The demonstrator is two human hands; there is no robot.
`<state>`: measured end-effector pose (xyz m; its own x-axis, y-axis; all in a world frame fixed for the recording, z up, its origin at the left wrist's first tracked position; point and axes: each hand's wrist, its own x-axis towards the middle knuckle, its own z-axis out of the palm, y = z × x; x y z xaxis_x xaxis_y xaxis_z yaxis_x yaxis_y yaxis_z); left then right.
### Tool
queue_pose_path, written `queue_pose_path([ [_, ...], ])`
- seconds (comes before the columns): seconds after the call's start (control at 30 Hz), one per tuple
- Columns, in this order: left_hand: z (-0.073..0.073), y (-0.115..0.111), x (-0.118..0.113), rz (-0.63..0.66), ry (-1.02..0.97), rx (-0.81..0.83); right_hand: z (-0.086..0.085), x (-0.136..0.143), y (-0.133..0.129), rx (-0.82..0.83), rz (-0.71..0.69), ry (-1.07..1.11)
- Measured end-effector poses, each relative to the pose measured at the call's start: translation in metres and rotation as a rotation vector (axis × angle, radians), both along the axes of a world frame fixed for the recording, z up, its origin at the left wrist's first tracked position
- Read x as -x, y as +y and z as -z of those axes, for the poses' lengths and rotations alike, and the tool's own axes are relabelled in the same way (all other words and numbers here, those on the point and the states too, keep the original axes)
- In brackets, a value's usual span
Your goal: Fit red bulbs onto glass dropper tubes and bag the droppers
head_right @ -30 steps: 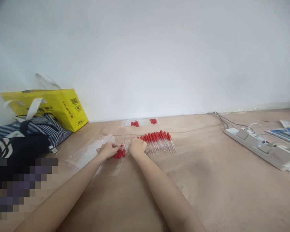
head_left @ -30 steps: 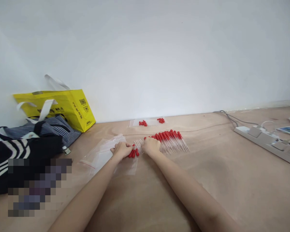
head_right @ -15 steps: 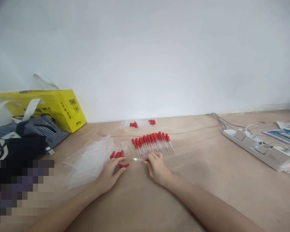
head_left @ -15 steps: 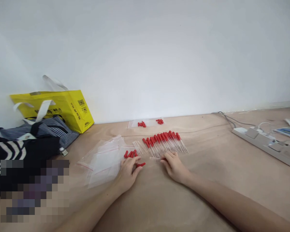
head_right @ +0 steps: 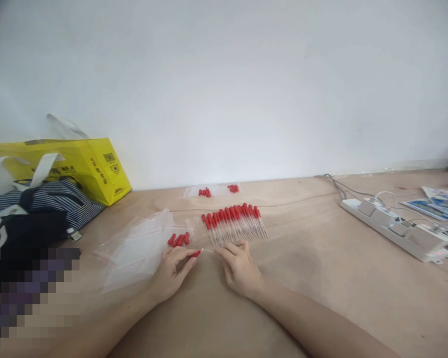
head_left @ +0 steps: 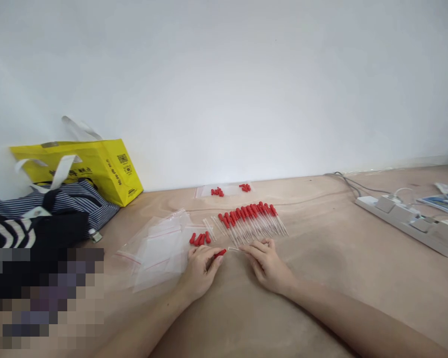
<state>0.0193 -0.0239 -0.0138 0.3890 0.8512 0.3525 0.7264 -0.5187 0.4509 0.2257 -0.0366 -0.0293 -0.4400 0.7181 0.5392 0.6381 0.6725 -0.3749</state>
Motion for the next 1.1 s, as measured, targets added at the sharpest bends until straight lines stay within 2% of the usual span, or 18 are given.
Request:
queue_pose_path([
  [0.27, -0.001, -0.002, 0.000, 0.008, 0.011, -0.046, -0.003, 0.004, -0.004, 0.017, -0.009, -0.009],
  [0.57, 0.000, -0.003, 0.001, 0.011, 0.042, -0.201, -0.001, 0.007, -0.006, 0.006, -0.031, -0.040],
  [0.8, -0.002, -0.010, -0.003, -0.017, 0.021, -0.218, 0.000, 0.010, -0.012, -0.076, -0.074, -0.045],
  [1.0, -0.003, -0.015, -0.003, 0.117, 0.050, -0.134, -0.002, 0.004, -0.005, -0.224, -0.120, -0.144],
  [1.1, -0.003, -0.017, -0.003, 0.126, 0.060, -0.146, -0.003, 0.005, -0.002, -0.279, -0.129, -0.147],
])
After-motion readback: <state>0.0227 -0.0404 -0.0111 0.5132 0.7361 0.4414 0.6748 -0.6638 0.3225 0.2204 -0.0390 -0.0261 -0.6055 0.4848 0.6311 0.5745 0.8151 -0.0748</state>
